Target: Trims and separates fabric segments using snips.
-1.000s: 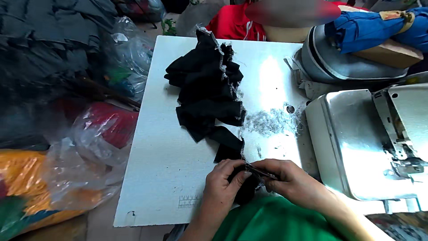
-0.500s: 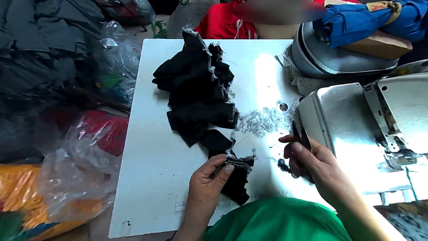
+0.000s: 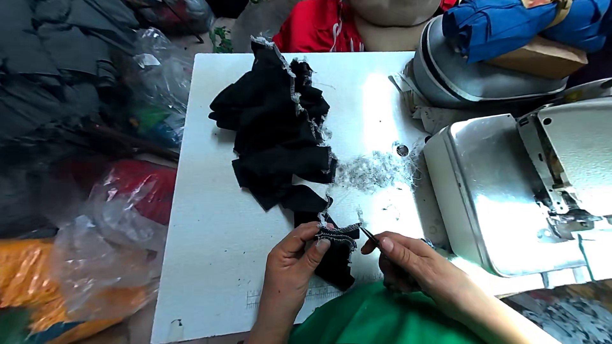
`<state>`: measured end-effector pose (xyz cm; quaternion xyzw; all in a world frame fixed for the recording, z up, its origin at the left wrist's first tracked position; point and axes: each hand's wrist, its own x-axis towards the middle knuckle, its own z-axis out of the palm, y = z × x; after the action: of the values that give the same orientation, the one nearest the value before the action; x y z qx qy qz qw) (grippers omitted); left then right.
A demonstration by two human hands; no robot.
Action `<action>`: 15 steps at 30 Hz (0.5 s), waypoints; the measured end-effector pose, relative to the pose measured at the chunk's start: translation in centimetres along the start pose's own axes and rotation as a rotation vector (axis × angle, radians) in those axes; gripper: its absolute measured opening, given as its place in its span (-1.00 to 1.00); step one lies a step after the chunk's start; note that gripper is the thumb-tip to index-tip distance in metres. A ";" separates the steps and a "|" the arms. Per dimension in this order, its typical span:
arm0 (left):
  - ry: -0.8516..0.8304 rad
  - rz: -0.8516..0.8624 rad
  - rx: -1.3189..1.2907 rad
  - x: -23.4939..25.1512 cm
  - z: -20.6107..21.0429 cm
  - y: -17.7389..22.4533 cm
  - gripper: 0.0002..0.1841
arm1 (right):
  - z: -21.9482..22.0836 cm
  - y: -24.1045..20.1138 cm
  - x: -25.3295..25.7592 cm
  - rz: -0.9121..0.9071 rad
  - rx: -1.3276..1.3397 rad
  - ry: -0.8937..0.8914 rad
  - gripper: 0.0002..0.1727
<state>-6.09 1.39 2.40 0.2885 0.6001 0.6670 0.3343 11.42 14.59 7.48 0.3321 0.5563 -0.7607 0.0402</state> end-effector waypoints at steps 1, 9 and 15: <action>-0.013 -0.001 0.004 0.0 0.0 0.0 -0.81 | 0.0 -0.1 0.2 0.005 0.017 0.007 -0.58; -0.079 0.014 0.003 0.0 0.0 -0.3 -0.81 | 0.1 -0.5 0.8 -0.083 0.117 0.148 -0.70; -0.103 0.051 0.101 -0.3 -0.6 -0.7 -0.81 | -0.2 -0.2 1.0 -0.109 0.206 0.304 -0.68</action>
<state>-6.29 0.81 1.65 0.3539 0.6074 0.6285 0.3328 10.64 15.20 7.05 0.4147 0.4925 -0.7557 -0.1197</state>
